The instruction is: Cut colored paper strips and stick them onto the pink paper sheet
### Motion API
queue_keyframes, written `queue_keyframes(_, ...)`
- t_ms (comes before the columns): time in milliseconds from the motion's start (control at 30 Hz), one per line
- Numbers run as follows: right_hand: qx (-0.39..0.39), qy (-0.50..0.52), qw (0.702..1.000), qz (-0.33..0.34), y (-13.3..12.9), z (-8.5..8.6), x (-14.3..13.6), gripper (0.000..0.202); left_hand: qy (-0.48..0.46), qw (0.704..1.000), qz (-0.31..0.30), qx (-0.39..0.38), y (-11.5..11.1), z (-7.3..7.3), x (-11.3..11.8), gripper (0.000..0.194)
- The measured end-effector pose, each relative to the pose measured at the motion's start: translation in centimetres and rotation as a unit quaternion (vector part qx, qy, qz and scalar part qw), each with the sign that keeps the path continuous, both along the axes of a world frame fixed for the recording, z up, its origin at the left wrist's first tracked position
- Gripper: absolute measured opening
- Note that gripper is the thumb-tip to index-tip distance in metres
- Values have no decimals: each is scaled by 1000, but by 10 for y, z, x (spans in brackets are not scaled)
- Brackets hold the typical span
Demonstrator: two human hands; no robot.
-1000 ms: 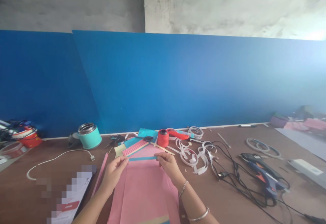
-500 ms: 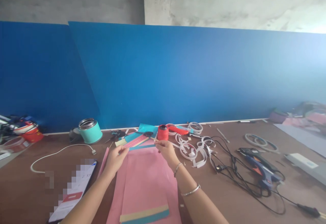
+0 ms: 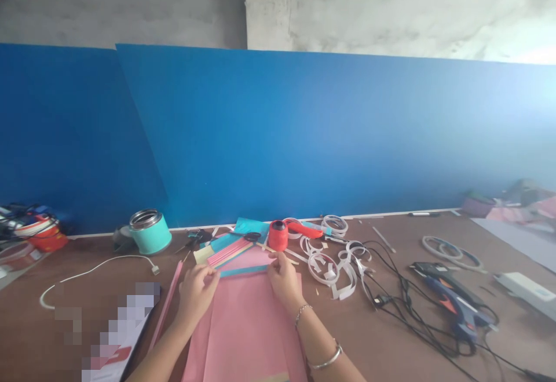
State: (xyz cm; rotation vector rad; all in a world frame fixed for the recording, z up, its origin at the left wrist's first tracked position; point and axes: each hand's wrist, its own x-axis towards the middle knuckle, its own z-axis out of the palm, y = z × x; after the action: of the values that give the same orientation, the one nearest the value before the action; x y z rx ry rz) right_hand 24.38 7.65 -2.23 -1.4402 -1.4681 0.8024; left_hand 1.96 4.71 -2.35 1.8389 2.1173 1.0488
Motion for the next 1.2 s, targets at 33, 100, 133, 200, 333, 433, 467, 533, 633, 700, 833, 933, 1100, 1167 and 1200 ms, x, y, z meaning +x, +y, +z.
queue_keyframes(33,1,-8,1000,-3,-1,0,-1,24,6,1000,0,-7,0,0,0,19)
queue_keyframes(100,4,-15,1000,-1,-1,0,-3,23,13,1000,3,-17,-1,1,-1,19)
queue_keyframes(133,7,-17,1000,0,-1,0,-4,23,15,1000,5,-18,0,1,-1,19)
queue_keyframes(200,10,-22,1000,2,0,-2,-4,24,16,1000,6,-19,1,1,-2,19)
queue_keyframes(333,-6,-32,999,7,-1,-1,-2,24,15,1000,1,-15,2,0,-1,18)
queue_keyframes(433,-6,-45,999,6,-2,3,-2,24,13,1000,-1,-14,1,0,-1,18)
queue_keyframes(467,1,-50,999,5,-3,4,-3,23,10,1000,-2,-12,1,0,-1,17)
queue_keyframes(533,28,-52,998,2,-4,7,-5,23,2,1000,-2,1,1,0,-1,16)
queue_keyframes(633,65,-36,997,8,-3,6,-7,23,-2,999,19,30,2,0,-1,14)
queue_keyframes(700,64,-21,998,12,0,3,-9,23,1,999,40,35,3,-1,-1,14)
queue_keyframes(833,25,11,1000,7,7,-4,-10,23,-9,999,51,11,8,-1,-1,17)
queue_keyframes(933,27,13,1000,5,9,-4,-12,22,-19,999,50,8,11,1,-3,18)
queue_keyframes(1100,71,3,997,-2,7,4,-13,20,-35,998,41,21,13,5,-7,21)
queue_keyframes(1167,75,-5,997,-3,6,5,-13,20,-38,998,43,18,13,6,-7,20)
queue_keyframes(1200,74,-9,997,-2,6,6,-12,21,-38,998,45,13,13,7,-7,20)
